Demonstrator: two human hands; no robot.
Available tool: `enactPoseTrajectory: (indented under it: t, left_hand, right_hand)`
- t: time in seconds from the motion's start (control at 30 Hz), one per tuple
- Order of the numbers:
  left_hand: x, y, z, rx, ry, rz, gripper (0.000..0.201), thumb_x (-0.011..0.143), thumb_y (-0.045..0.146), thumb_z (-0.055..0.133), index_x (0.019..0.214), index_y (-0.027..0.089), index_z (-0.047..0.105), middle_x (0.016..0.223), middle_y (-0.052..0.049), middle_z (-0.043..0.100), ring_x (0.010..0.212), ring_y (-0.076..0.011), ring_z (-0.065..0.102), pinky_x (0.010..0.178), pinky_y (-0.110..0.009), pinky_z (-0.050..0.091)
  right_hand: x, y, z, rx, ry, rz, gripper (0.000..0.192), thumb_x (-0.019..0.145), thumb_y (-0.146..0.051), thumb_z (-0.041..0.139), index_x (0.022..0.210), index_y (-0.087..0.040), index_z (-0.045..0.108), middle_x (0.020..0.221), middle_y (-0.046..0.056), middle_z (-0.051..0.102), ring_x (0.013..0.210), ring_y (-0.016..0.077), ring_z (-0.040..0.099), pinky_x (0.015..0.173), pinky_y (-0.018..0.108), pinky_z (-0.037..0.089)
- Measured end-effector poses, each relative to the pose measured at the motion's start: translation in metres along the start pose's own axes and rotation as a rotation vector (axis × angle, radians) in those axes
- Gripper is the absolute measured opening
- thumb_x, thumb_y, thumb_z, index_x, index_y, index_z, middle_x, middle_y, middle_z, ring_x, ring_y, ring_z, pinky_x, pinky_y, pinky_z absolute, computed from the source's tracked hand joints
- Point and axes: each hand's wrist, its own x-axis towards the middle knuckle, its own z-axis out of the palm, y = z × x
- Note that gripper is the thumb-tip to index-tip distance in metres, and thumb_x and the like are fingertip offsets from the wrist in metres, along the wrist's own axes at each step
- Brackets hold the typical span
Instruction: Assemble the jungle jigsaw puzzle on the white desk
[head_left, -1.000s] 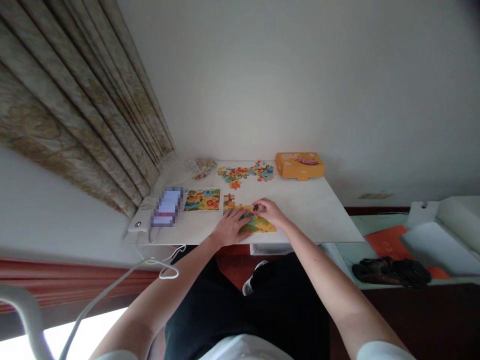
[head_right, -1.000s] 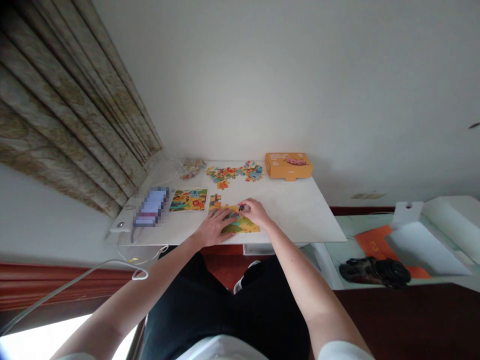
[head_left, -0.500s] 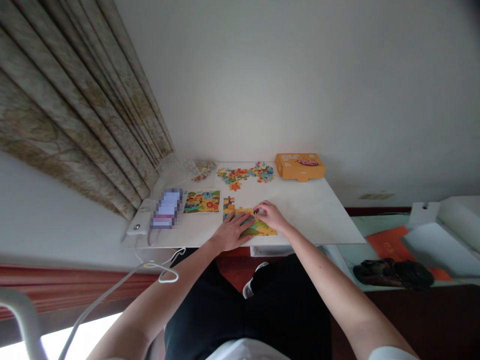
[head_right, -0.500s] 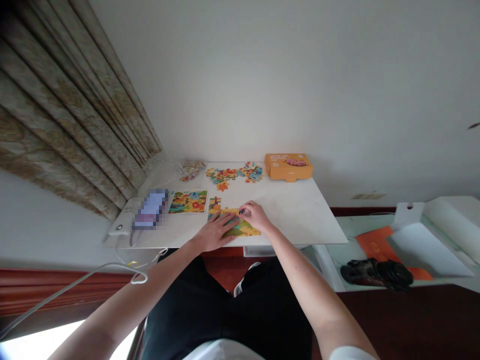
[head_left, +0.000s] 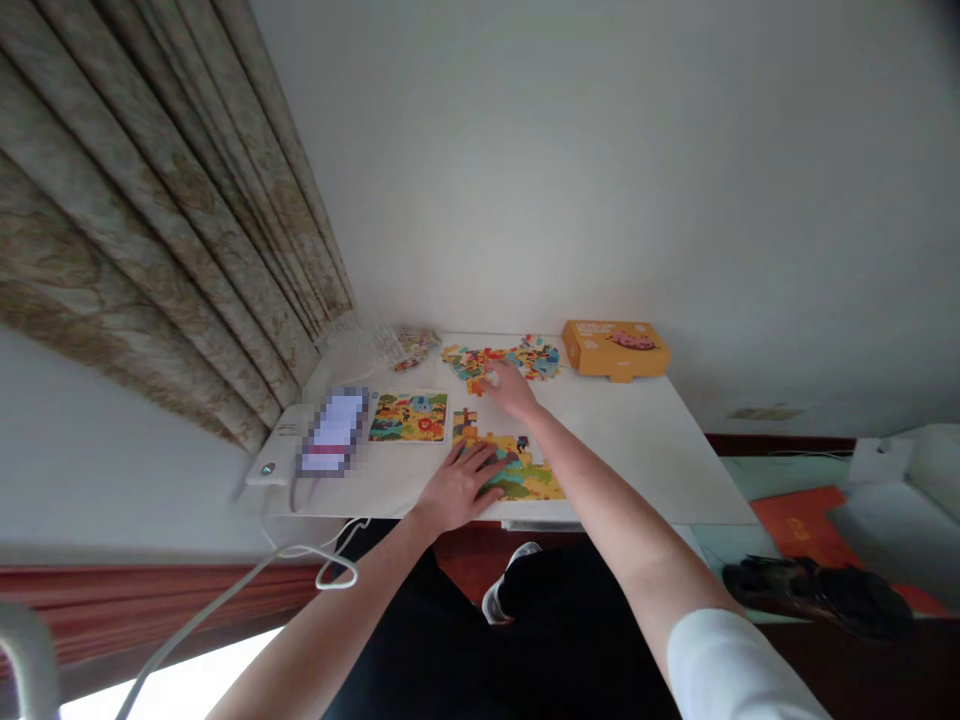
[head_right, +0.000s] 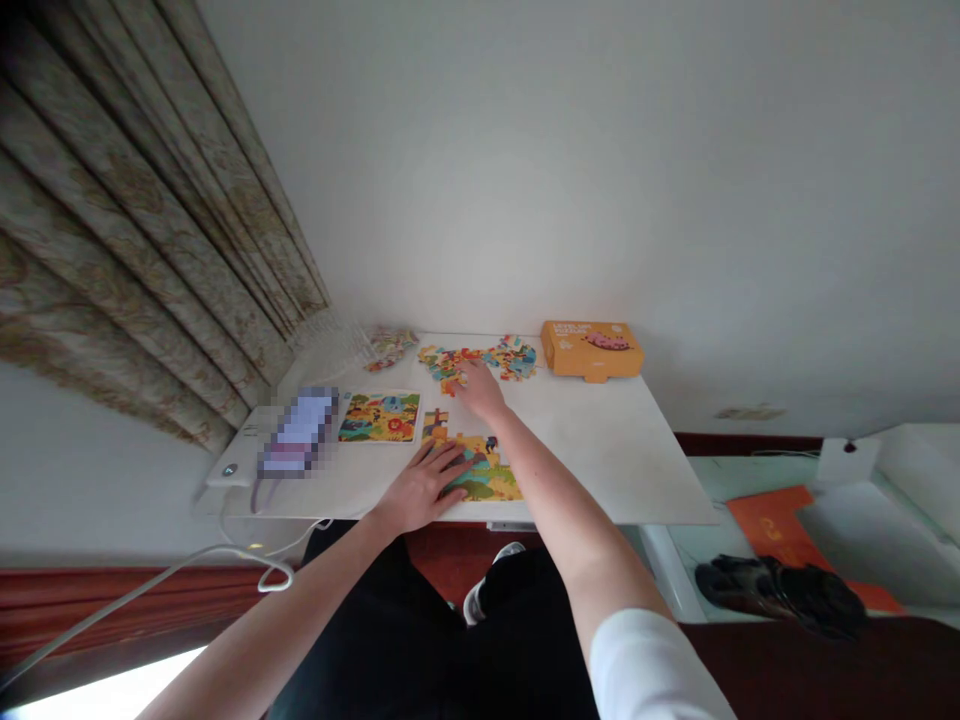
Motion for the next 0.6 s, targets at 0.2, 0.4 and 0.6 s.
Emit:
enactPoseTrajectory:
  t: [0.2, 0.4, 0.6]
  left_hand:
    - [0.0, -0.002, 0.002, -0.059, 0.014, -0.019, 0.046, 0.105, 0.043, 0.054, 0.15, 0.031, 0.058, 0.149, -0.008, 0.063, 0.143, -0.0276, 0.053, 0.125, -0.054, 0.036]
    - [0.01, -0.016, -0.001, -0.152, 0.132, -0.116, 0.03, 0.104, 0.033, 0.056, 0.128, 0.026, 0.073, 0.132, -0.009, 0.072, 0.123, -0.0257, 0.066, 0.111, -0.048, 0.051]
    - [0.069, -0.061, 0.0, -0.163, 0.35, -0.365, 0.031, 0.097, 0.019, 0.055, 0.123, 0.023, 0.071, 0.128, -0.008, 0.072, 0.12, -0.0257, 0.066, 0.11, -0.047, 0.054]
  right_hand:
    - [0.062, -0.03, 0.035, -0.251, -0.233, -0.061, 0.05, 0.102, -0.048, 0.06, 0.149, -0.033, 0.057, 0.168, 0.009, 0.039, 0.155, 0.0409, 0.028, 0.123, 0.07, 0.02]
    - [0.049, 0.006, 0.025, -0.262, -0.192, -0.016, 0.044, 0.107, -0.052, 0.044, 0.144, -0.036, 0.062, 0.164, 0.008, 0.045, 0.152, 0.0416, 0.034, 0.122, 0.075, 0.015]
    - [0.013, 0.062, -0.014, -0.259, -0.113, 0.093, 0.046, 0.108, -0.049, 0.043, 0.144, -0.027, 0.061, 0.163, 0.015, 0.045, 0.152, 0.0412, 0.035, 0.121, 0.076, 0.012]
